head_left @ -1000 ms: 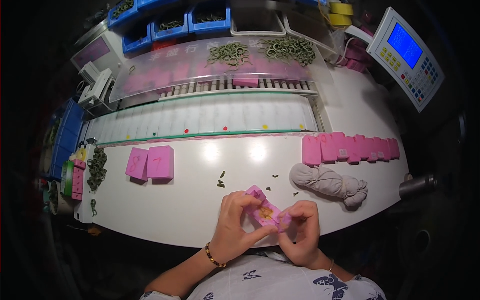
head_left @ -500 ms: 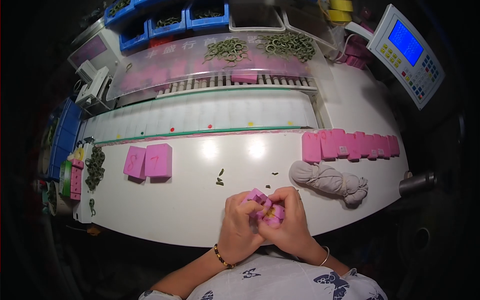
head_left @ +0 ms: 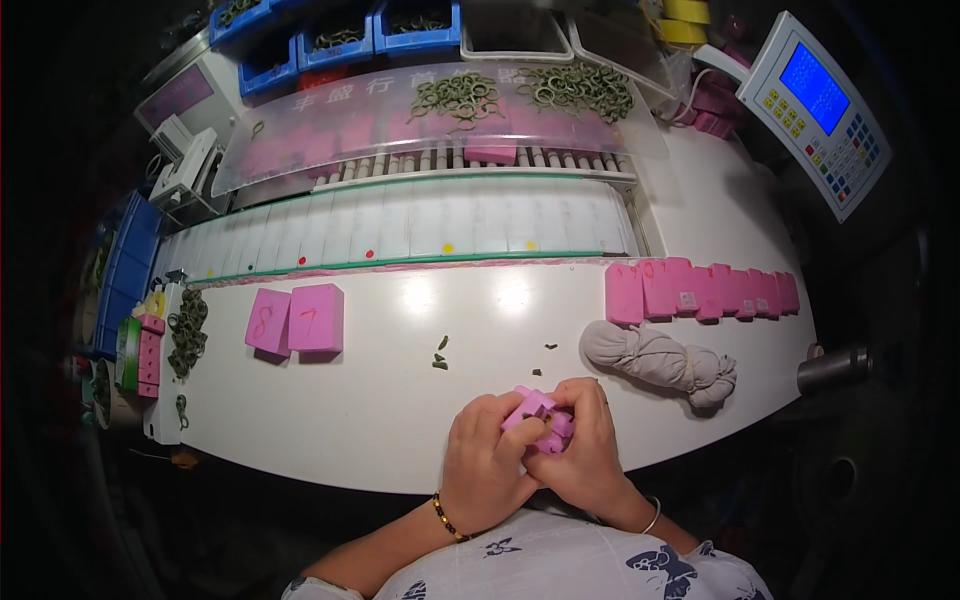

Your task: The person assembles wax figurines by placing green wax components into pink molds and adding small yellow wax pieces.

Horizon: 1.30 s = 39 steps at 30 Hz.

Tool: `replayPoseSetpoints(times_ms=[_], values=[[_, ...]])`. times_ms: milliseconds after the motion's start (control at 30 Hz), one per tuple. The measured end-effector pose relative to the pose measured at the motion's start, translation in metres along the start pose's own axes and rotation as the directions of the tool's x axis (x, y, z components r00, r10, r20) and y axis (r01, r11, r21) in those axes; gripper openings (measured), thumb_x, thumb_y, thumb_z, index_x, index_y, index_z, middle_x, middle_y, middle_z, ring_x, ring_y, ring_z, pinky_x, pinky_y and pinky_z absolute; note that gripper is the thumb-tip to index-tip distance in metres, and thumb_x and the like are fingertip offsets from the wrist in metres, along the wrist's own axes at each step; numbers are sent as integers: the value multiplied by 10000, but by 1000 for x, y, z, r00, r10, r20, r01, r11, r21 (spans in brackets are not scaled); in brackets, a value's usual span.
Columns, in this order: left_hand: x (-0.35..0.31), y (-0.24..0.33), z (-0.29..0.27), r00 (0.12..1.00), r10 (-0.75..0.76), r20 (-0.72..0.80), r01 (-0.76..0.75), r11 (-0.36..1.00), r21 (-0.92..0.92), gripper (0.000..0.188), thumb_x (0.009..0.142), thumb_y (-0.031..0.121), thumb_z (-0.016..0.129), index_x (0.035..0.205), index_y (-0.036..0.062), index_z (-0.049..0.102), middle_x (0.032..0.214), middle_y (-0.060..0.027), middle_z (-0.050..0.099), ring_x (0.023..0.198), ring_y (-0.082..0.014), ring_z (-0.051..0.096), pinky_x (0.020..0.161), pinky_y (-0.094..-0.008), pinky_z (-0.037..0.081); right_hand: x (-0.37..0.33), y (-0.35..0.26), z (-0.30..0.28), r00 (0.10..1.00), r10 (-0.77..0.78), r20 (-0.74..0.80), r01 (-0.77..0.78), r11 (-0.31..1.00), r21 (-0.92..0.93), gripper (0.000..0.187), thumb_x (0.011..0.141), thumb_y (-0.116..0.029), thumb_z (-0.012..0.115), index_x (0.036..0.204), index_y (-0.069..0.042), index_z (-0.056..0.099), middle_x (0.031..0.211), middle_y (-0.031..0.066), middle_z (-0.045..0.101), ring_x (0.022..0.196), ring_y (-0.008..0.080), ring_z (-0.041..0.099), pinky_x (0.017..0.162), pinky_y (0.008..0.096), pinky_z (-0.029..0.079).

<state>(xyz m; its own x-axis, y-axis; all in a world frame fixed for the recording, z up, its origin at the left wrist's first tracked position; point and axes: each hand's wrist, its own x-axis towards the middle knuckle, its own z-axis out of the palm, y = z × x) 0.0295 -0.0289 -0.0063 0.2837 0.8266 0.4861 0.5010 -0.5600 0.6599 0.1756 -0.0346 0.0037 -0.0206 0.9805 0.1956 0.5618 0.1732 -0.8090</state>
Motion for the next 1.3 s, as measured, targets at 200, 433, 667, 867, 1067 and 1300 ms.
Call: replayPoseSetpoints(times_ms=[200, 433, 667, 867, 1067, 1300], values=[[-2, 2, -12, 995, 50, 81, -53, 998, 27, 471, 616, 91, 797, 1051, 166, 631, 1198, -121, 553, 1032, -332, 561, 871, -458, 451, 2, -3, 0, 999, -27, 24, 28, 999, -22, 542, 630, -94, 812, 1026, -11, 452, 1017, 186, 490, 904, 351, 508, 789, 433, 425], [17, 0, -39, 990, 117, 84, -109, 990, -86, 428, 624, 19, 807, 1020, 85, 659, 1110, -144, 620, 929, -309, 631, 765, -365, 540, 8, 5, -17, 967, 56, 247, -145, 922, 359, 868, 669, -167, 893, 1367, -3, 404, 1286, 138, 475, 1156, 235, 509, 930, 338, 460], [25, -30, -45, 998, -56, 26, 62, 936, -347, 308, 807, -7, 749, 1075, -8, 598, 1097, -172, 669, 956, -315, 684, 804, -347, 560, 34, 8, -23, 970, -112, 215, 16, 914, 406, 455, 812, -22, 758, 1234, -15, 588, 1219, 113, 581, 1090, 194, 594, 912, 315, 508], [30, -34, -45, 994, -93, 58, 108, 908, -404, 292, 852, -9, 711, 1118, -40, 593, 1082, -160, 684, 940, -257, 696, 843, -325, 554, 39, 7, -20, 977, -142, 158, 65, 907, 415, 348, 821, 3, 740, 1142, 9, 606, 1093, 106, 620, 971, 185, 643, 855, 299, 545], [39, -35, -46, 992, -98, 81, 124, 886, -447, 265, 871, -1, 692, 1117, -41, 603, 1064, -146, 688, 925, -243, 692, 839, -321, 552, 36, 2, -14, 991, -112, 76, 77, 926, 369, 335, 824, -10, 744, 1122, 14, 591, 1078, 111, 603, 965, 202, 645, 829, 308, 574], [57, -43, -68, 950, 102, 295, 8, 937, -350, 161, 833, 10, 734, 962, 16, 638, 1028, -108, 675, 872, -247, 668, 770, -315, 541, 44, -3, -26, 964, -199, 179, 130, 933, 336, 335, 820, 8, 729, 1128, 6, 597, 1086, 125, 597, 992, 220, 634, 829, 319, 583]])
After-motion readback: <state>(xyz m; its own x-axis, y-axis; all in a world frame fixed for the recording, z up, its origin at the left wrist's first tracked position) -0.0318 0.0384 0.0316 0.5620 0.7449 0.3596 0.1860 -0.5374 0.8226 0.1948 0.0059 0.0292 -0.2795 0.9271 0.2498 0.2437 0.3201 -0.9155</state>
